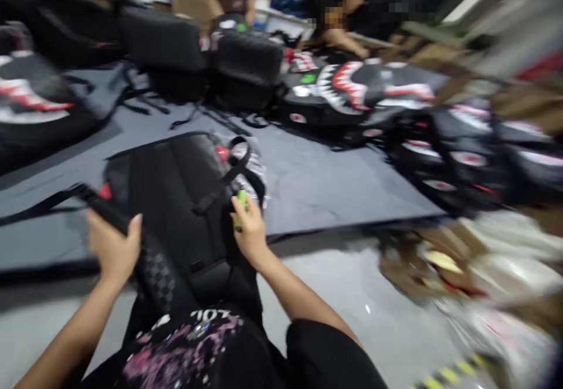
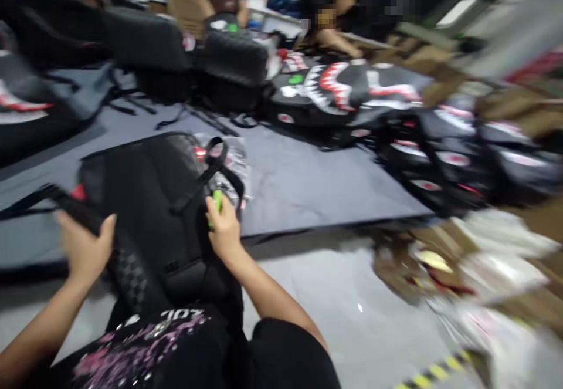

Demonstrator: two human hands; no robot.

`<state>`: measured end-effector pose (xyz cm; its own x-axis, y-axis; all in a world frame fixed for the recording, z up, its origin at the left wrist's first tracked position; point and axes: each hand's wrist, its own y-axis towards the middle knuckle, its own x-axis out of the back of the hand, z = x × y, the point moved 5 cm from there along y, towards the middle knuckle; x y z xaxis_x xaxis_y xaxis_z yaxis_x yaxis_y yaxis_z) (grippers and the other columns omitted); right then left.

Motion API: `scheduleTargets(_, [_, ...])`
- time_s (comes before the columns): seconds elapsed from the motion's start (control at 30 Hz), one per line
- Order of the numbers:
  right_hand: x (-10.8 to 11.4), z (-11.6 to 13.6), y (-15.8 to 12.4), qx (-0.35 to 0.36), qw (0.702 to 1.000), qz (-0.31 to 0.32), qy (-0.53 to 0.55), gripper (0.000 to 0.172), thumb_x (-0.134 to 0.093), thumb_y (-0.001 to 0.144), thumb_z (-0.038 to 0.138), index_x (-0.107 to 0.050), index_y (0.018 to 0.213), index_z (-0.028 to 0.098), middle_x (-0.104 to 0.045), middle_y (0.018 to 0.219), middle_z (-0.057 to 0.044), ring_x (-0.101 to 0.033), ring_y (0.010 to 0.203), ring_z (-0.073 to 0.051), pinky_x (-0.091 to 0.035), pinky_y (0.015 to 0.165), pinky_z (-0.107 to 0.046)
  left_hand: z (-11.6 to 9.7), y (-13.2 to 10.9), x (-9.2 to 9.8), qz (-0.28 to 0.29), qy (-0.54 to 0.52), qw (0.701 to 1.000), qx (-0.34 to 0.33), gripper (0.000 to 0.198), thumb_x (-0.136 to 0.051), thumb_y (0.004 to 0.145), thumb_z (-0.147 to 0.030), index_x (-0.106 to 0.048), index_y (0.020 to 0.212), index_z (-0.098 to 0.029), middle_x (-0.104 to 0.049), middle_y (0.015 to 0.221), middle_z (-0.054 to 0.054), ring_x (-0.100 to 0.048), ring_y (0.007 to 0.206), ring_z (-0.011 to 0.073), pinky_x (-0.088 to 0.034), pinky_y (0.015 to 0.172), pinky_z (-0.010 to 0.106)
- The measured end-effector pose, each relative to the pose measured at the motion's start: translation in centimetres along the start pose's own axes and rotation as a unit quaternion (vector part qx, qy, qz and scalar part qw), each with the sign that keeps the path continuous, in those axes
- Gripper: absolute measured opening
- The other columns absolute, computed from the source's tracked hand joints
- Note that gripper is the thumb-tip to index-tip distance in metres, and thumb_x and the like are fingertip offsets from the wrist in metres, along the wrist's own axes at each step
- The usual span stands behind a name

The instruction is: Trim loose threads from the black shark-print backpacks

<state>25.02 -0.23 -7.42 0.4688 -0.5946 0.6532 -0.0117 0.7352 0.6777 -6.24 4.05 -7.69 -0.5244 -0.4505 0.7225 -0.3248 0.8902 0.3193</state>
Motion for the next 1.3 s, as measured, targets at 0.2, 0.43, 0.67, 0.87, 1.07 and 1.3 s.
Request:
scheduleTargets(0.2, [-1.6, -0.4, 0.4, -0.028, 0.998, -0.032, -0.051, 0.066, -0.051, 0.094, 0.003, -0.035, 0.156, 0.017, -0.046, 0.152, -0.022, -0.042, 0.144, -0.027, -0.051, 0.11, -0.043, -8.1, 0.6, -3.5, 0.034, 0.025, 0.921, -0.387, 0.078, -0.055, 0.091, -0.028, -0.018, 0.159, -0.037, -0.023, 0.167, 0.005, -0.022, 0.153, 0.0381, -0.021, 0.121, 0.065])
scheduleTargets(0.43, [-2.2, 0.2, -1.6, 0.029, 0.998, -0.046, -0.033, 0.07, -0.05, 0.086, -0.004, -0.038, 0.153, 0.015, -0.042, 0.155, -0.022, -0.039, 0.145, -0.031, -0.053, 0.108, -0.047, -19.3, 2.9, -11.6, 0.186, 0.114, 0.753, -0.62, 0.026, -0.055, 0.095, -0.039, -0.07, 0.096, -0.017, -0.07, 0.096, 0.014, -0.065, 0.092, 0.0292, -0.048, 0.088, 0.046])
scheduleTargets(0.67, [-2.4, 0.6, -1.9, 0.012, 0.998, -0.066, -0.017, 0.07, -0.051, 0.087, -0.001, -0.038, 0.152, 0.021, -0.039, 0.158, -0.018, -0.04, 0.145, -0.029, -0.055, 0.106, -0.046, -20.5, 3.5, -10.7, 0.193, 0.096, 0.741, -0.636, 0.036, -0.062, 0.09, -0.049, -0.068, 0.107, -0.017, -0.067, 0.11, 0.016, -0.059, 0.102, 0.0321, -0.041, 0.091, 0.047])
scheduleTargets(0.87, [-2.1, 1.1, -3.2, 0.021, 0.997, -0.072, 0.025, 0.063, -0.051, 0.082, -0.004, -0.047, 0.144, 0.012, -0.034, 0.159, -0.023, -0.038, 0.145, -0.034, -0.052, 0.109, -0.049, -20.8, 2.9, -11.7, 0.256, 0.159, 0.697, -0.651, 0.04, -0.055, 0.094, -0.051, -0.068, 0.076, -0.018, -0.065, 0.077, 0.008, -0.059, 0.077, 0.024, -0.039, 0.074, 0.039])
scheduleTargets(1.07, [-2.1, 1.3, -5.3, 0.031, 0.996, -0.07, 0.049, 0.07, -0.05, 0.08, -0.006, -0.045, 0.146, 0.017, -0.029, 0.162, -0.022, -0.036, 0.146, -0.037, -0.053, 0.106, -0.054, -20.4, 5.5, -9.8, 0.207, 0.185, 0.692, -0.667, 0.047, -0.046, 0.098, -0.054, -0.068, 0.075, -0.02, -0.063, 0.081, 0.005, -0.055, 0.086, 0.0229, -0.04, 0.089, 0.044])
scheduleTargets(1.3, [-1.5, 1.0, -5.6, -0.013, 0.996, -0.036, 0.08, 0.075, -0.052, 0.087, -0.003, -0.035, 0.155, 0.023, -0.036, 0.159, -0.019, -0.042, 0.144, -0.033, -0.053, 0.107, -0.054, -20.0, 9.5, -8.0, 0.15, 0.182, 0.754, -0.613, 0.047, -0.048, 0.096, -0.058, -0.07, 0.087, -0.017, -0.064, 0.101, 0.006, -0.049, 0.109, 0.0267, -0.023, 0.113, 0.059])
